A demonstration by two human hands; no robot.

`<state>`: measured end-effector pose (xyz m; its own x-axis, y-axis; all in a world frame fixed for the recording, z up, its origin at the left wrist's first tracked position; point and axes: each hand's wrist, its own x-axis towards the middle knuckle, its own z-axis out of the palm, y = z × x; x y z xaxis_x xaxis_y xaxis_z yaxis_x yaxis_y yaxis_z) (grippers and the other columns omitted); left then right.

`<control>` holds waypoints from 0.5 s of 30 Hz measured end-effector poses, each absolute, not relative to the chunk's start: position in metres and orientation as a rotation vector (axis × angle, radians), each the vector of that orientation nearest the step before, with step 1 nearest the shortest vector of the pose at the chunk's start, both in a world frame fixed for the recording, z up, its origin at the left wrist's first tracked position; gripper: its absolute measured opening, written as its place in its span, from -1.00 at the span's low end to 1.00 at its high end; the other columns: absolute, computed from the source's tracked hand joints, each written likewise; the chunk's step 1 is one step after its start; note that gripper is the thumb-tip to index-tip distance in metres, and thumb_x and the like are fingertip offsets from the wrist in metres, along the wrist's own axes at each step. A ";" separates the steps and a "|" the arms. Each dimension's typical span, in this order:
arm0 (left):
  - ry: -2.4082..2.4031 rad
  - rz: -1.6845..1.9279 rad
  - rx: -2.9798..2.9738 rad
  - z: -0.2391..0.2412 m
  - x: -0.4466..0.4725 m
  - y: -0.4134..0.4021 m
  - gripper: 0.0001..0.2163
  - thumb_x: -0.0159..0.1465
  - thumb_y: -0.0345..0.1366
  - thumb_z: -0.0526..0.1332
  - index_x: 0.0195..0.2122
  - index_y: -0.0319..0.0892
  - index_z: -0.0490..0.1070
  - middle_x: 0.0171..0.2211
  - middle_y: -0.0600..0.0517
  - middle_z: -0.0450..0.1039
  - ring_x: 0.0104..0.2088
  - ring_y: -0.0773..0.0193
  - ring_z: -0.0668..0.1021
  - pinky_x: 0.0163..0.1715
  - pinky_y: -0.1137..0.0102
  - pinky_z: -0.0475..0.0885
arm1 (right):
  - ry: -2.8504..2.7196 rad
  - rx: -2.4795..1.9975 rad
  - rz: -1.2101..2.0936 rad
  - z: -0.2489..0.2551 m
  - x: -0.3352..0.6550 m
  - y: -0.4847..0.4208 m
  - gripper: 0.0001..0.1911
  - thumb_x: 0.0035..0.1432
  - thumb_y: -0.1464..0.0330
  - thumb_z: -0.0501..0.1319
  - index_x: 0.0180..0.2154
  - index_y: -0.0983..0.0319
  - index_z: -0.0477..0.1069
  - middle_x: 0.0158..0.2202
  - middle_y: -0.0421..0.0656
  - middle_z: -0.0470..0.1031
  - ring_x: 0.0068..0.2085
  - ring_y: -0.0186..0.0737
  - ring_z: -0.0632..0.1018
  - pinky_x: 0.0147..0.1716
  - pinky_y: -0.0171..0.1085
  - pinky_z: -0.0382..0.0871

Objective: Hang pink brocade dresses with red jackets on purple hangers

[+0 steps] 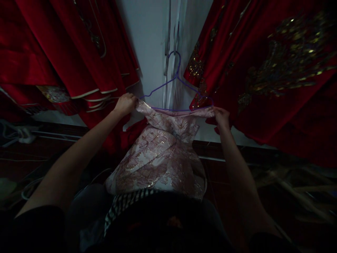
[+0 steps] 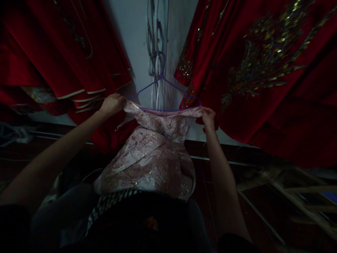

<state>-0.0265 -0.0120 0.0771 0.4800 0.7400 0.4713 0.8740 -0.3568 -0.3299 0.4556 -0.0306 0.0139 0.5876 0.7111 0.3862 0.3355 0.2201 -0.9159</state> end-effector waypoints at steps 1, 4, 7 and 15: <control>-1.285 -0.260 -2.243 0.070 -0.029 -0.016 -0.76 0.24 -0.39 0.04 -0.18 -0.29 0.47 -0.25 -0.20 0.45 -0.18 0.05 0.47 -0.18 0.24 0.35 | -0.970 -1.421 0.383 0.008 0.458 -0.036 -0.78 -0.02 0.27 0.22 -0.32 0.24 0.50 -0.30 -0.06 0.58 -0.27 -0.15 0.57 -0.18 -0.14 0.46; -1.089 -0.107 -2.420 0.049 -0.028 -0.028 -0.77 0.27 -0.37 0.04 -0.18 -0.24 0.46 -0.25 -0.16 0.44 -0.18 0.10 0.46 -0.22 0.29 0.36 | -1.117 -1.445 0.524 0.000 0.458 -0.051 -0.78 -0.08 0.25 0.26 -0.36 0.22 0.51 -0.37 -0.11 0.58 -0.33 -0.18 0.56 -0.28 -0.20 0.46; -0.974 -0.131 -2.476 0.042 -0.007 -0.036 -0.76 0.31 -0.36 0.01 -0.16 -0.24 0.45 -0.23 -0.15 0.43 -0.17 0.11 0.44 -0.23 0.29 0.37 | -1.354 -1.358 0.533 0.007 0.447 -0.060 -0.75 -0.08 0.20 0.26 -0.38 0.22 0.51 -0.38 -0.12 0.59 -0.34 -0.20 0.55 -0.31 -0.24 0.45; -0.796 -0.514 -2.566 0.055 0.086 -0.032 -0.78 0.29 -0.37 0.06 -0.15 -0.25 0.48 0.13 -0.16 0.28 0.16 0.03 0.25 0.14 0.13 0.24 | -1.536 -1.268 0.150 0.040 0.431 -0.060 -0.78 0.07 0.20 0.18 -0.33 0.19 0.49 -0.33 -0.13 0.57 -0.34 -0.20 0.53 -0.24 -0.18 0.46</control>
<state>0.0859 -0.0324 0.0548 0.7699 0.4495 0.4530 0.5979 -0.7562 -0.2659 0.4309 -0.0596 0.0404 0.1561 0.7583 0.6329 0.6215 0.4226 -0.6596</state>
